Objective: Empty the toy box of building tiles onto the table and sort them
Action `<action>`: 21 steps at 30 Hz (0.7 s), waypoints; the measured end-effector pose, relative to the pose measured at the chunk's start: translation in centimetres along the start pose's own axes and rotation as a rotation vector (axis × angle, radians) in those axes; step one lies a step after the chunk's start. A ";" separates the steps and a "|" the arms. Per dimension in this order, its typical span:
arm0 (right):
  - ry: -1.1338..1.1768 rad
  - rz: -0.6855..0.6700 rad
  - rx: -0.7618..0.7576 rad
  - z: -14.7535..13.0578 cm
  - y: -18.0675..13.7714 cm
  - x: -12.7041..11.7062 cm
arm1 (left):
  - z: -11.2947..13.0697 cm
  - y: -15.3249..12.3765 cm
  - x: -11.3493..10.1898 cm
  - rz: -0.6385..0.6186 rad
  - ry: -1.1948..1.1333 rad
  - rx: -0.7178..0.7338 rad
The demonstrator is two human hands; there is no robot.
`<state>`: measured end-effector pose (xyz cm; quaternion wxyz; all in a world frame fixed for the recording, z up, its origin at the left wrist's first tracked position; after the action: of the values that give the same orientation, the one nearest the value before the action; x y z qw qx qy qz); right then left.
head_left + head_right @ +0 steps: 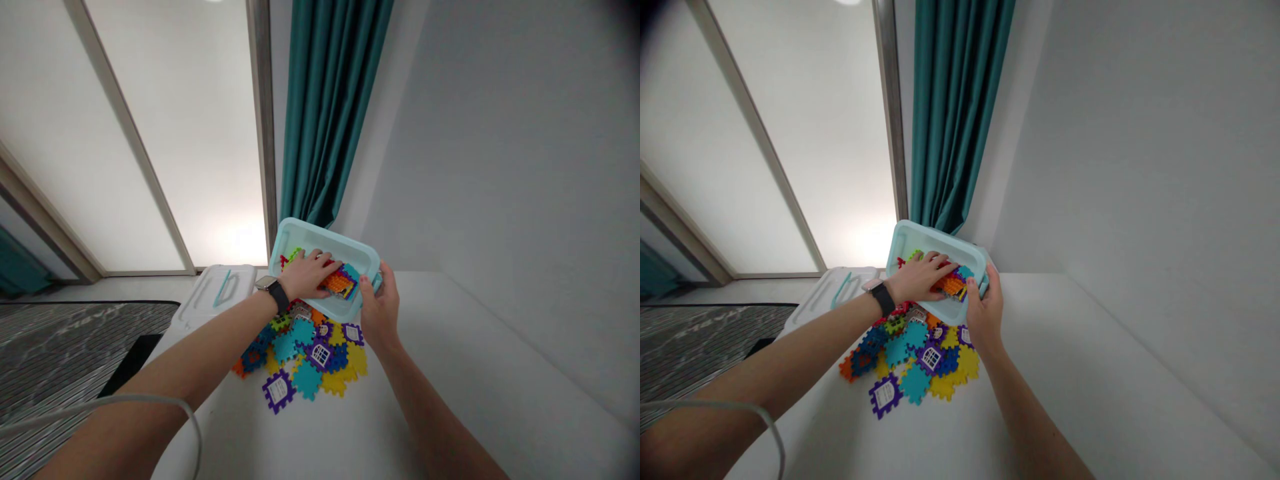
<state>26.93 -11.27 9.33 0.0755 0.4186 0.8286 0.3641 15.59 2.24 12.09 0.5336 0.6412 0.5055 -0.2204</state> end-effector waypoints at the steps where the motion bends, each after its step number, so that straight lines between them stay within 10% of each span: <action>1: -0.008 -0.022 0.002 0.0 0.0 -0.1 | 0.0 0.3 0.6 -0.028 -0.012 -0.006; 10: -0.105 -0.119 0.021 1.4 -0.2 -0.9 | 0.3 -0.3 3.8 -0.141 -0.168 -0.096; 21: -0.185 -0.124 -0.018 1.8 0.0 -1.1 | 0.4 -3.0 2.5 0.021 -0.215 -0.150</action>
<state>28.40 -11.17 7.79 0.1777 0.3975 0.8392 0.3258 14.06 2.70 8.53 0.6335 0.5775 0.4537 -0.2438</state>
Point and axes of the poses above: each hand's wrist, its own y-axis towards the middle knuckle, its own x-axis out of the palm, z = x × y, the point moved 2 cm from there along y, towards the middle knuckle, and after that the axes turned 11 degrees about y, right-handed, at the moved point
